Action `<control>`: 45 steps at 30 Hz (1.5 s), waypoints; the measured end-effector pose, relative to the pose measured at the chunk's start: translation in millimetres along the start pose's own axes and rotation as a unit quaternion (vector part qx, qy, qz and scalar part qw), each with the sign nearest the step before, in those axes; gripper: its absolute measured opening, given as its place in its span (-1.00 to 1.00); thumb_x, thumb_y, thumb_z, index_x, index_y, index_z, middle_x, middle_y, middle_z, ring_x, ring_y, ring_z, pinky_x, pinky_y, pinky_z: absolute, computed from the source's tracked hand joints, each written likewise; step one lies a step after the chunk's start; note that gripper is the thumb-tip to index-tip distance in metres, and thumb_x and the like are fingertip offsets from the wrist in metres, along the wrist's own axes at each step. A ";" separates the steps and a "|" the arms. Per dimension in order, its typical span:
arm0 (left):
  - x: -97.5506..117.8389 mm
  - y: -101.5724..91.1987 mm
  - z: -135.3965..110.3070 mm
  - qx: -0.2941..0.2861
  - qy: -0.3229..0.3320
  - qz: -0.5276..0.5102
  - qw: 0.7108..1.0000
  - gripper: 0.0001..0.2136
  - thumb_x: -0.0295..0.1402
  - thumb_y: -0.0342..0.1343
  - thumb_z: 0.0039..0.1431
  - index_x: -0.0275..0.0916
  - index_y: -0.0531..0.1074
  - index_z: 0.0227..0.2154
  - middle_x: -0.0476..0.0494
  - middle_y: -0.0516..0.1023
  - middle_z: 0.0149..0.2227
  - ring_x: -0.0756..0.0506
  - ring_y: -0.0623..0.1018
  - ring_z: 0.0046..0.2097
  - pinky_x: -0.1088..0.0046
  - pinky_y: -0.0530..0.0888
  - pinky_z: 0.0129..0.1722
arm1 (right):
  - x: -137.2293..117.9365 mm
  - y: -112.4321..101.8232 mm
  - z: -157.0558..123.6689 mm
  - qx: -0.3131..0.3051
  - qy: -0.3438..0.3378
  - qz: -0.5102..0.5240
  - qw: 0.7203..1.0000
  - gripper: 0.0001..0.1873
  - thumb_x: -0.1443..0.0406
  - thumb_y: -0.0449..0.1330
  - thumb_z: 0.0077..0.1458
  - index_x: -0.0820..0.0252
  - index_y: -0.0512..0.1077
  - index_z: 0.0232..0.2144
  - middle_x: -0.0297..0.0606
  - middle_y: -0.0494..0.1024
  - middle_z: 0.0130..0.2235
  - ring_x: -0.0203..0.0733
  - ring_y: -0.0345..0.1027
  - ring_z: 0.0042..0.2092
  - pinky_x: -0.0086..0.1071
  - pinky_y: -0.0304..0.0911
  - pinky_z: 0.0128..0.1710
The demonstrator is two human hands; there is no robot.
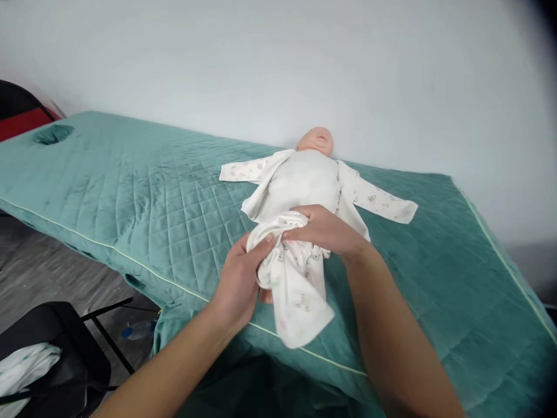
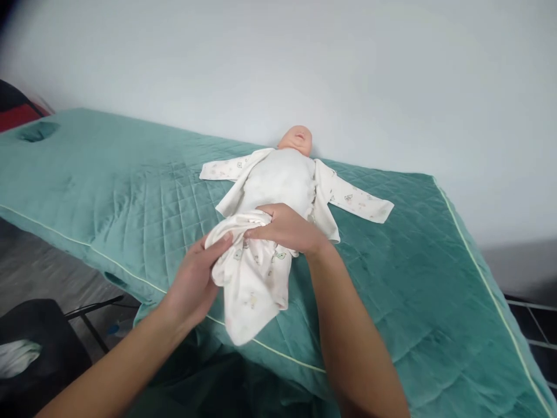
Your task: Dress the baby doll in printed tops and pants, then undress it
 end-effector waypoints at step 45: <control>0.1 -68.4 45.7 0.060 0.339 0.410 0.845 -0.90 -0.43 0.05 0.22 -0.24 0.47 -0.29 -0.05 0.49 -0.25 -0.08 0.44 -0.17 0.42 0.35 -0.12 | 10.7 20.8 -23.0 -0.010 -0.064 -0.153 0.986 -0.63 -0.01 0.30 0.09 0.18 0.55 -0.30 -0.28 0.56 -0.25 -0.11 0.41 -0.18 -0.35 0.23 -0.23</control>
Point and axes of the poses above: each hand's wrist, its own z-axis towards the middle knuckle, its own y-axis out of the palm, x = y × z, the point moved 1 cm from there along z, towards the middle knuckle
